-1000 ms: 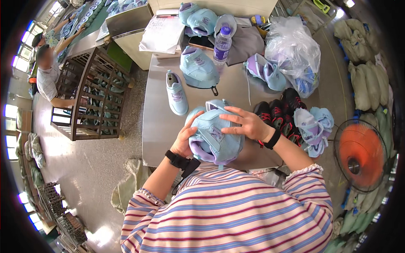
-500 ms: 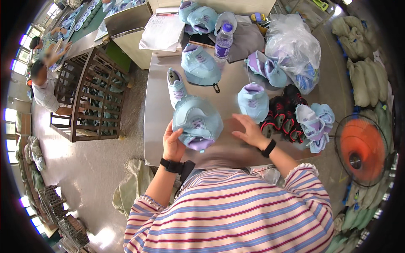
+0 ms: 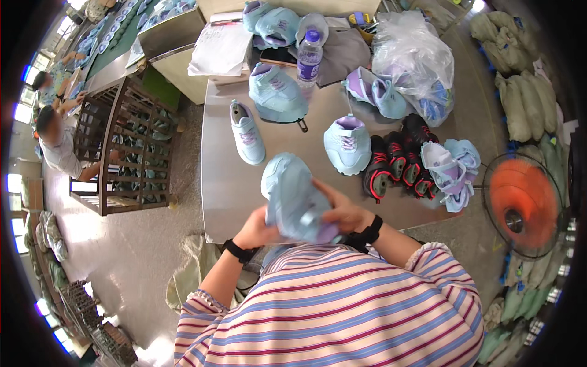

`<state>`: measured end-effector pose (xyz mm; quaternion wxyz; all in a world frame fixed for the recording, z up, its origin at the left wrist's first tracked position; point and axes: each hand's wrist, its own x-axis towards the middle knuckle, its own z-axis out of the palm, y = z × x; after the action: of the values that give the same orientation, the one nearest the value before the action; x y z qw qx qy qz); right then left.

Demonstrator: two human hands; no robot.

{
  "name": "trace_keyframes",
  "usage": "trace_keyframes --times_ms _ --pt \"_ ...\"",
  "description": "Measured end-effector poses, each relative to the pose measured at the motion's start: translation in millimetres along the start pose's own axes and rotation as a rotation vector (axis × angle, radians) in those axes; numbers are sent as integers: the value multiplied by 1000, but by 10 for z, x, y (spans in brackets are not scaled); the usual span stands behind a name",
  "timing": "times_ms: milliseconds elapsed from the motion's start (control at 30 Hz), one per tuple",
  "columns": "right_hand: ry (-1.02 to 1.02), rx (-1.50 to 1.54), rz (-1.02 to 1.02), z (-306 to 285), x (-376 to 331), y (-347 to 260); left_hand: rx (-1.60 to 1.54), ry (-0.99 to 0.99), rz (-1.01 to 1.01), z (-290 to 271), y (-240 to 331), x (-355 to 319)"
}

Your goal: The person moves a sack, writes on a paper, and then packs light blue shoes into a plastic bag. They handle the shoes one at a time, placing them into the bag and arranging them on the table.

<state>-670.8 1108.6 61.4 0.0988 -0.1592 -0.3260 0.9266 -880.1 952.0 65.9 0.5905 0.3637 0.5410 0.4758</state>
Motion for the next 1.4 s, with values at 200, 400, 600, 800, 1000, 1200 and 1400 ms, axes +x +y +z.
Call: trace_keyframes --times_ms 200,400,600,800,1000,1200,1400 --pt "-97 850 -327 -554 -122 -334 -856 315 112 -69 -5 52" --pt "7 -187 -158 -19 -138 -620 -632 221 77 18 86 -11" --pt "120 -127 30 -444 -176 -167 226 -175 237 408 263 112" --pt "301 489 -210 -455 -209 -272 412 338 254 239 -308 190" --pt "575 -105 220 -751 401 279 -385 262 -172 30 -125 296" --pt "790 -781 34 -869 422 399 331 206 -41 98 -305 544" --pt "576 -1720 -531 -353 255 -579 390 160 -9 116 -450 628"
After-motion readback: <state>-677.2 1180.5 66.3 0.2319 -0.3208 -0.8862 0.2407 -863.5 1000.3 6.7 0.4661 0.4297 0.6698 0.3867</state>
